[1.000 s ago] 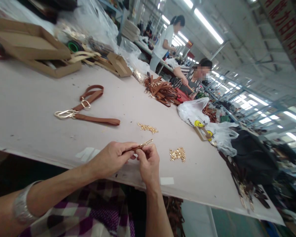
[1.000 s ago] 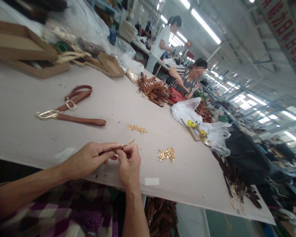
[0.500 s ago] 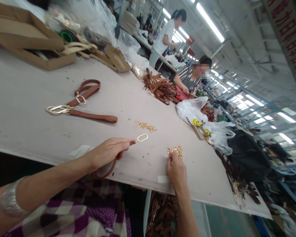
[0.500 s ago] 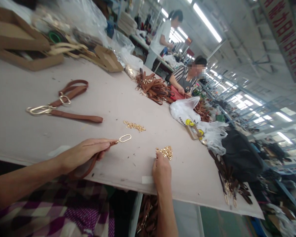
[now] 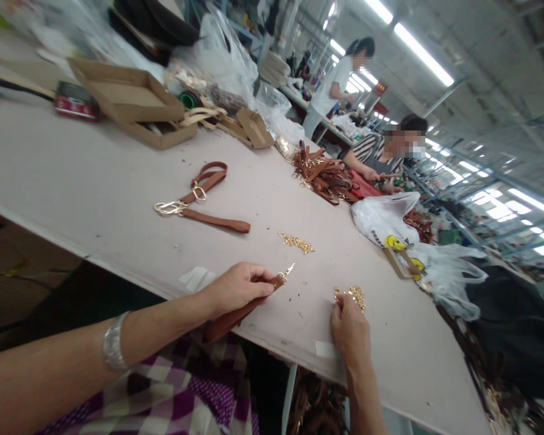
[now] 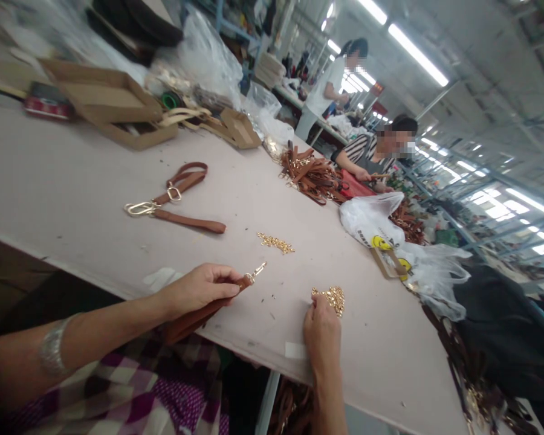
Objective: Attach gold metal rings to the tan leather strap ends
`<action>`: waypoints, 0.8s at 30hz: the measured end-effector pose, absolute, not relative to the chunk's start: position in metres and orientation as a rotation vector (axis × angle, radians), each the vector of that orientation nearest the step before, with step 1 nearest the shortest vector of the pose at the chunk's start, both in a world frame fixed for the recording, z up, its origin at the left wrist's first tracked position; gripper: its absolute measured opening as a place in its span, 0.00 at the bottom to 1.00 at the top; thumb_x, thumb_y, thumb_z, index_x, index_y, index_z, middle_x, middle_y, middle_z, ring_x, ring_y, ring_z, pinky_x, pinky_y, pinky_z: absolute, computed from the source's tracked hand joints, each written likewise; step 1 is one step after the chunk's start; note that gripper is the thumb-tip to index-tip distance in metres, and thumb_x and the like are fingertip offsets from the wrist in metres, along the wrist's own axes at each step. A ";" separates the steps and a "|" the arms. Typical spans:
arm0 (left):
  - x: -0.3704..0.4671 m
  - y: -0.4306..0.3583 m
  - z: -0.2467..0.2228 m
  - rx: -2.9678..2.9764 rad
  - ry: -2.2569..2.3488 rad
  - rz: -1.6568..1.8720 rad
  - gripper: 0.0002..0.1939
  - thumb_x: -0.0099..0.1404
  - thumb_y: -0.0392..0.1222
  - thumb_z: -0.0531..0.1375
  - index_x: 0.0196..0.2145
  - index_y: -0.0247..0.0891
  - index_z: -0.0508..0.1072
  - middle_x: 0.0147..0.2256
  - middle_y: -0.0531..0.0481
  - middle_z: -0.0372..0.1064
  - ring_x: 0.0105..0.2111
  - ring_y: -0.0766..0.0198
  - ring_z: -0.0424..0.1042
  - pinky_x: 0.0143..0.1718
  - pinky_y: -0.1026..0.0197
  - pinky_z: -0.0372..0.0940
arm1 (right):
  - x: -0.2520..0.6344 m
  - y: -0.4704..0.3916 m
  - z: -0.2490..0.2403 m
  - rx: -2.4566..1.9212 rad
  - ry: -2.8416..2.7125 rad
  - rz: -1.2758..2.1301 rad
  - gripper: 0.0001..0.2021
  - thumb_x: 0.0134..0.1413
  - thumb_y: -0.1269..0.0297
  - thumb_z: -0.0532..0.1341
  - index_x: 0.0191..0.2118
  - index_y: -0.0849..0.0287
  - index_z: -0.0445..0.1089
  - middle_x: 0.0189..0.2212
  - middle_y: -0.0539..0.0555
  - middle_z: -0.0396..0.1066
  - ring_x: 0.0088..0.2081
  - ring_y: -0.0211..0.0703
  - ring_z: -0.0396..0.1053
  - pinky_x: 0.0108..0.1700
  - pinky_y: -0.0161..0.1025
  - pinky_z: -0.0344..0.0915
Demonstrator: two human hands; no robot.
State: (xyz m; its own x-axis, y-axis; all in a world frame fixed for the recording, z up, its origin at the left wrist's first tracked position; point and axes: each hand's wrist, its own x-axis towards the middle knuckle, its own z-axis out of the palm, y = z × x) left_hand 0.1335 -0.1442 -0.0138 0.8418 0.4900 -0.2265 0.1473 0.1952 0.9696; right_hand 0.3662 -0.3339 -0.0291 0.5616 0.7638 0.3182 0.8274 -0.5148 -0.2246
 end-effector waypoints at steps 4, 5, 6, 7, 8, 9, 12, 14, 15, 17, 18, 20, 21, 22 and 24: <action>0.134 -0.147 -0.013 1.465 0.564 0.313 0.10 0.58 0.43 0.59 0.33 0.35 0.74 0.25 0.55 0.66 0.26 0.67 0.63 0.27 0.66 0.54 | 0.321 -0.314 -0.027 -1.995 -1.012 0.096 0.10 0.56 0.59 0.61 0.41 0.58 0.68 0.33 0.53 0.74 0.34 0.42 0.73 0.39 0.40 0.70; 0.134 -0.148 -0.012 1.499 0.570 0.333 0.10 0.58 0.43 0.58 0.33 0.35 0.74 0.24 0.55 0.65 0.25 0.67 0.62 0.26 0.66 0.54 | 0.306 -0.307 -0.026 -1.889 -0.996 0.165 0.10 0.56 0.59 0.62 0.41 0.58 0.68 0.34 0.53 0.74 0.35 0.42 0.73 0.39 0.39 0.70; 0.134 -0.148 -0.010 1.538 0.580 0.357 0.10 0.58 0.43 0.58 0.33 0.35 0.74 0.24 0.56 0.64 0.25 0.67 0.62 0.26 0.66 0.53 | 0.292 -0.300 -0.026 -1.813 -1.005 0.204 0.10 0.56 0.59 0.62 0.41 0.57 0.67 0.34 0.52 0.74 0.35 0.41 0.73 0.39 0.38 0.71; 0.133 -0.149 -0.009 1.581 0.592 0.384 0.10 0.59 0.43 0.57 0.33 0.35 0.74 0.23 0.56 0.64 0.25 0.67 0.62 0.26 0.66 0.53 | 0.278 -0.293 -0.026 -1.766 -1.035 0.211 0.09 0.56 0.60 0.62 0.40 0.57 0.68 0.33 0.52 0.74 0.35 0.40 0.73 0.39 0.38 0.70; 0.133 -0.150 -0.008 1.625 0.603 0.413 0.10 0.59 0.43 0.57 0.33 0.35 0.74 0.23 0.56 0.64 0.25 0.67 0.61 0.26 0.66 0.53 | 0.266 -0.286 -0.027 -1.740 -1.077 0.195 0.08 0.56 0.61 0.62 0.40 0.57 0.68 0.34 0.51 0.74 0.35 0.40 0.73 0.39 0.38 0.70; 0.133 -0.150 -0.007 1.666 0.610 0.439 0.10 0.60 0.42 0.57 0.32 0.35 0.75 0.23 0.56 0.64 0.25 0.67 0.62 0.26 0.66 0.54 | 0.257 -0.280 -0.027 -1.727 -1.126 0.160 0.07 0.57 0.62 0.62 0.40 0.56 0.68 0.34 0.51 0.74 0.36 0.39 0.73 0.40 0.37 0.70; 0.132 -0.150 -0.008 1.756 0.625 0.495 0.09 0.59 0.38 0.56 0.33 0.34 0.76 0.24 0.55 0.68 0.26 0.67 0.63 0.28 0.66 0.55 | 0.244 -0.268 -0.027 -1.716 -1.259 0.013 0.04 0.59 0.65 0.60 0.41 0.56 0.69 0.36 0.51 0.74 0.39 0.39 0.73 0.42 0.37 0.69; 0.131 -0.149 -0.010 1.795 0.634 0.515 0.09 0.59 0.36 0.56 0.34 0.35 0.76 0.25 0.54 0.70 0.26 0.66 0.64 0.29 0.65 0.56 | 0.243 -0.265 -0.027 -1.729 -1.336 -0.075 0.04 0.60 0.67 0.58 0.40 0.56 0.69 0.36 0.51 0.75 0.39 0.39 0.74 0.43 0.36 0.69; 0.130 -0.149 -0.011 1.810 0.635 0.522 0.09 0.59 0.36 0.56 0.34 0.35 0.76 0.26 0.53 0.70 0.27 0.66 0.65 0.29 0.65 0.56 | 0.244 -0.264 -0.026 -1.737 -1.374 -0.113 0.04 0.61 0.68 0.58 0.40 0.56 0.69 0.36 0.51 0.75 0.39 0.39 0.74 0.42 0.36 0.69; 0.129 -0.148 -0.013 1.829 0.620 0.540 0.09 0.60 0.36 0.56 0.34 0.35 0.76 0.27 0.53 0.72 0.27 0.66 0.66 0.29 0.65 0.57 | 0.247 -0.264 -0.025 -1.751 -1.446 -0.175 0.05 0.61 0.70 0.57 0.40 0.56 0.69 0.36 0.52 0.76 0.40 0.40 0.74 0.42 0.37 0.70; 0.129 -0.147 -0.014 1.833 0.608 0.548 0.09 0.60 0.36 0.55 0.34 0.35 0.77 0.27 0.52 0.72 0.28 0.65 0.67 0.30 0.65 0.58 | 0.248 -0.264 -0.025 -1.754 -1.478 -0.203 0.05 0.61 0.70 0.57 0.40 0.56 0.69 0.36 0.52 0.76 0.40 0.40 0.75 0.43 0.37 0.70; 0.129 -0.147 -0.016 1.840 0.581 0.560 0.10 0.61 0.36 0.55 0.34 0.36 0.77 0.29 0.51 0.74 0.30 0.64 0.69 0.32 0.65 0.59 | 0.249 -0.265 -0.025 -1.752 -1.536 -0.259 0.06 0.61 0.72 0.56 0.40 0.55 0.69 0.37 0.52 0.76 0.40 0.40 0.74 0.43 0.37 0.69; 0.128 -0.147 -0.016 1.843 0.568 0.564 0.10 0.61 0.35 0.55 0.35 0.36 0.77 0.30 0.51 0.75 0.31 0.63 0.70 0.33 0.64 0.60 | 0.249 -0.265 -0.025 -1.749 -1.559 -0.286 0.07 0.61 0.73 0.56 0.40 0.55 0.69 0.37 0.52 0.76 0.40 0.39 0.74 0.43 0.37 0.69; 0.128 -0.146 -0.017 1.846 0.555 0.566 0.11 0.61 0.35 0.55 0.36 0.37 0.77 0.32 0.50 0.75 0.33 0.63 0.71 0.34 0.64 0.61 | 0.249 -0.264 -0.026 -1.744 -1.575 -0.313 0.08 0.60 0.74 0.56 0.40 0.55 0.69 0.37 0.52 0.76 0.40 0.39 0.74 0.43 0.37 0.69; 0.127 -0.146 -0.017 1.858 0.536 0.569 0.11 0.61 0.35 0.55 0.37 0.37 0.77 0.34 0.50 0.76 0.35 0.62 0.71 0.36 0.64 0.62 | 0.248 -0.263 -0.026 -1.734 -1.593 -0.360 0.08 0.60 0.75 0.57 0.40 0.55 0.69 0.36 0.51 0.76 0.40 0.39 0.74 0.43 0.37 0.69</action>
